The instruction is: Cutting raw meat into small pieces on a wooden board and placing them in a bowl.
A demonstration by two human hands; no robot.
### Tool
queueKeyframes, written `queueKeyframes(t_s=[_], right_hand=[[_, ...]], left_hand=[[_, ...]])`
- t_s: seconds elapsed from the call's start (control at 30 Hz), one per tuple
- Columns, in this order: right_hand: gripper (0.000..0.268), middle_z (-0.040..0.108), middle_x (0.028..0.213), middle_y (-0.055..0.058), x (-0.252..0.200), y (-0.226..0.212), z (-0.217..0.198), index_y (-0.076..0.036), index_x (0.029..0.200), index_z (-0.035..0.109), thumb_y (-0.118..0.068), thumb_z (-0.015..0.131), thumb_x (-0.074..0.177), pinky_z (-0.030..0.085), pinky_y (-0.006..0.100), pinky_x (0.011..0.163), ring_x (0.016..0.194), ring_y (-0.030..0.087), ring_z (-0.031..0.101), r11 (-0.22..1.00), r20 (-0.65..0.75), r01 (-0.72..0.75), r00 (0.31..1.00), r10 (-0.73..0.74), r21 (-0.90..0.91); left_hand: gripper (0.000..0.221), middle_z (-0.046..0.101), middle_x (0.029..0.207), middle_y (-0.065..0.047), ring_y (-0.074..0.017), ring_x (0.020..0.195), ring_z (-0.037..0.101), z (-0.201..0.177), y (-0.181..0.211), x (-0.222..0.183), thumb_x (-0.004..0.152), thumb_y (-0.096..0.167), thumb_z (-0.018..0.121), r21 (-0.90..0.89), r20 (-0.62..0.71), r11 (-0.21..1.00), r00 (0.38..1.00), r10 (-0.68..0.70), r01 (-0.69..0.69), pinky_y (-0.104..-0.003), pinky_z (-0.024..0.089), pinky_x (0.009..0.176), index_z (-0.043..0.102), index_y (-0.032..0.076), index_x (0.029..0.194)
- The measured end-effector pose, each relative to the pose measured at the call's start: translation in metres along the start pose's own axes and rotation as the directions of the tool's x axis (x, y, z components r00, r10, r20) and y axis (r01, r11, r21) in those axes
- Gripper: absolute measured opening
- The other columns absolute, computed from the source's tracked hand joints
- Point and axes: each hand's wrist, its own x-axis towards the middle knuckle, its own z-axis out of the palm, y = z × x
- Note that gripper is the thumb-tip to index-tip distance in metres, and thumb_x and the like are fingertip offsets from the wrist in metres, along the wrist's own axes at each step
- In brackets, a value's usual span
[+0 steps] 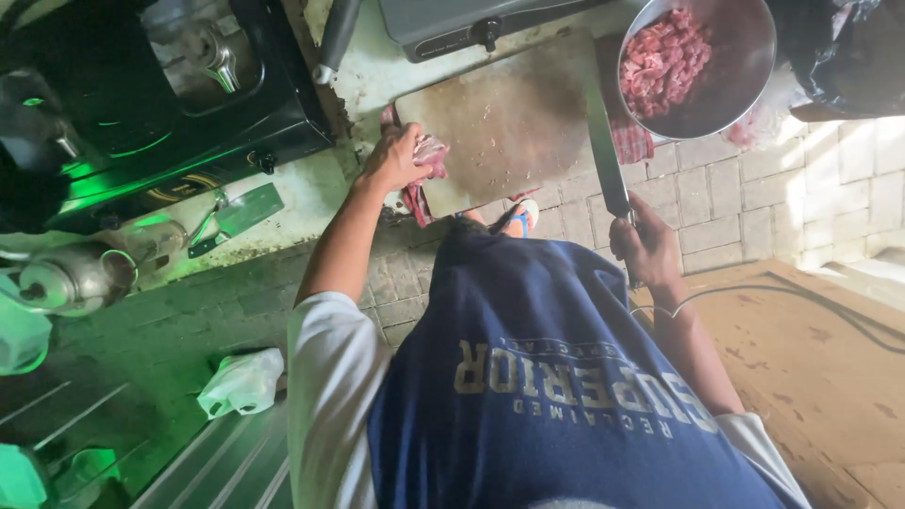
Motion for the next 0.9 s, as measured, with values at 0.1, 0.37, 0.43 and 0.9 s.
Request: queueKeyframes(t_s=[0.1, 0.37, 0.43, 0.9], right_hand=[[0.048, 0.064, 0.064, 0.011, 0.002, 0.031, -0.005, -0.013, 0.145, 0.054, -0.023, 0.053, 0.098, 0.049, 0.033, 0.059, 0.057, 0.021, 0.064, 0.999, -0.001, 0.005, 1.0, -0.005, 0.051], [0.048, 0.065, 0.066, 0.015, -0.001, 0.053, -0.008, -0.011, 0.146, 0.053, -0.021, 0.052, 0.099, 0.049, 0.037, 0.059, 0.058, 0.024, 0.064, 0.999, 0.005, 0.0, 1.0, 0.0, 0.054], [0.048, 0.066, 0.066, 0.015, 0.002, 0.051, -0.003, -0.014, 0.147, 0.053, -0.022, 0.052, 0.099, 0.049, 0.037, 0.059, 0.059, 0.024, 0.065, 0.999, 0.015, -0.025, 1.0, 0.025, 0.033], [0.054, 0.068, 0.114, 0.017, 0.041, 0.048, 0.052, -0.037, 0.148, 0.047, -0.025, 0.058, 0.096, 0.053, 0.057, 0.082, 0.098, 0.045, 0.065, 0.888, 0.045, 0.126, 0.992, -0.119, -0.443]], left_hand=[[0.055, 0.063, 0.107, -0.022, -0.0406, 0.101, 0.062, 0.003, 0.013, -0.002, 0.07, 0.025, 0.082, 0.056, 0.001, 0.997, 0.998, -0.062, 0.062, -0.049, 0.05, 0.088, 0.053, 0.007, 0.114], [0.054, 0.065, 0.113, -0.014, -0.0354, 0.103, 0.067, 0.02, 0.058, -0.019, 0.079, 0.04, 0.073, -0.192, -0.065, 0.918, 0.928, -0.366, 0.348, -0.046, 0.053, 0.086, 0.044, 0.024, 0.122], [0.057, 0.066, 0.114, -0.012, -0.0326, 0.106, 0.066, 0.036, 0.073, -0.011, 0.078, 0.047, 0.075, -0.312, -0.109, 0.878, 0.904, -0.413, 0.364, -0.044, 0.053, 0.087, 0.045, 0.025, 0.122], [0.02, 0.061, 0.121, -0.006, -0.0254, 0.109, 0.062, 0.163, 0.083, 0.022, 0.096, 0.028, 0.062, 0.001, -0.738, 0.948, 0.639, 0.215, -0.318, -0.038, 0.05, 0.093, 0.069, 0.017, 0.112]])
